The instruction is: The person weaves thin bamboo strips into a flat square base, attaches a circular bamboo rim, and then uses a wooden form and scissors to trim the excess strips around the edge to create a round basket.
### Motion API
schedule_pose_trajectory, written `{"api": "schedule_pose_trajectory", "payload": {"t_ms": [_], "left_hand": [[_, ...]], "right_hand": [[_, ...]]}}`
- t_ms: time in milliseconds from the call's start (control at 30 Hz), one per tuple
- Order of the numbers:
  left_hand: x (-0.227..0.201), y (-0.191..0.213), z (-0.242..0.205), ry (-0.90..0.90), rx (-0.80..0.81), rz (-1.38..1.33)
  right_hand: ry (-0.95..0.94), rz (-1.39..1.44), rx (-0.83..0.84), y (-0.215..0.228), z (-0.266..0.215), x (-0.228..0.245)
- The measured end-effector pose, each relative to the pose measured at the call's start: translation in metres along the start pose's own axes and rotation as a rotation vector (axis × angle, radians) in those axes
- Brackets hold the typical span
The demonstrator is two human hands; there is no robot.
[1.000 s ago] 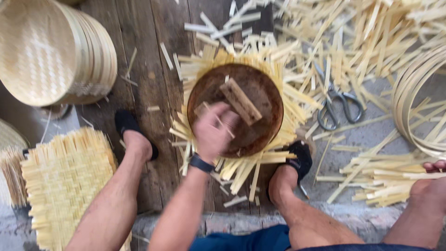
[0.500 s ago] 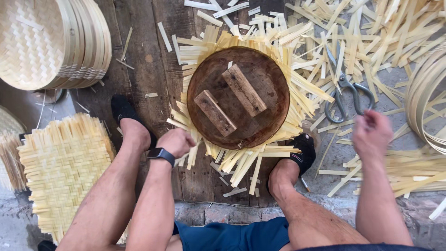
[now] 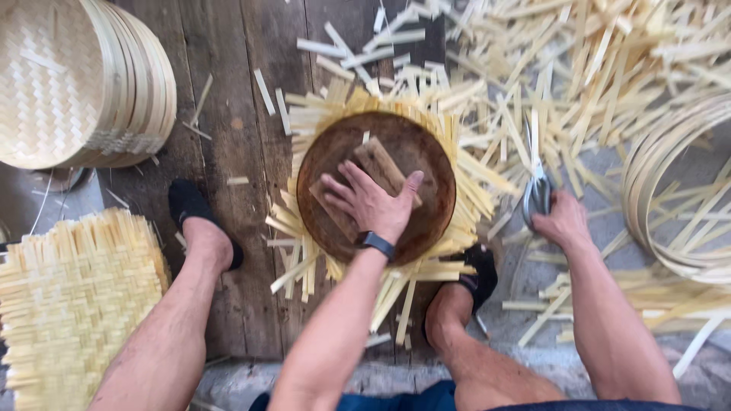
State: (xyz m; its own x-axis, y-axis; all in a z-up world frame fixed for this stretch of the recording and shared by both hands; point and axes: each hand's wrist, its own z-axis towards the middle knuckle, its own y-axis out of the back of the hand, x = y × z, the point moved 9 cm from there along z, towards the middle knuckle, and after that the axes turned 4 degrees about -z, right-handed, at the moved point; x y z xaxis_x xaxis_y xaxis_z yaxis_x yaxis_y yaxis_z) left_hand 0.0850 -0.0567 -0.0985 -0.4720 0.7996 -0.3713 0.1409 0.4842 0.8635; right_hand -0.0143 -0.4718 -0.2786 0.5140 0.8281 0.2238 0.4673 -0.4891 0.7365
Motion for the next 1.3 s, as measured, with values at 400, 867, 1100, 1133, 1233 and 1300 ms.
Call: {"api": "schedule_pose_trajectory", "payload": {"t_ms": [400, 867, 1100, 1133, 1233, 1300], "left_hand": [[-0.019, -0.028, -0.014, -0.548, 0.09, -0.179], [-0.016, -0.029, -0.017, -0.578, 0.297, -0.19], [-0.022, -0.023, -0.018, -0.554, 0.339, -0.164], [-0.024, -0.019, -0.015, -0.565, 0.324, -0.17], [-0.018, -0.024, -0.021, -0.616, 0.471, -0.123], [-0.017, -0.023, -0.027, -0.685, 0.441, -0.13]], "right_hand": [[0.349, -0.076, -0.034, 0.062, -0.059, 0.14], [0.338, -0.247, -0.267, 0.056, -0.062, 0.162], [0.376, -0.385, -0.344, 0.037, -0.024, 0.181], [0.38, -0.386, -0.363, 0.043, -0.022, 0.171], [0.371, -0.345, -0.225, 0.037, -0.031, 0.147], [0.467, -0.308, -0.476, 0.058, -0.051, 0.156]]}}
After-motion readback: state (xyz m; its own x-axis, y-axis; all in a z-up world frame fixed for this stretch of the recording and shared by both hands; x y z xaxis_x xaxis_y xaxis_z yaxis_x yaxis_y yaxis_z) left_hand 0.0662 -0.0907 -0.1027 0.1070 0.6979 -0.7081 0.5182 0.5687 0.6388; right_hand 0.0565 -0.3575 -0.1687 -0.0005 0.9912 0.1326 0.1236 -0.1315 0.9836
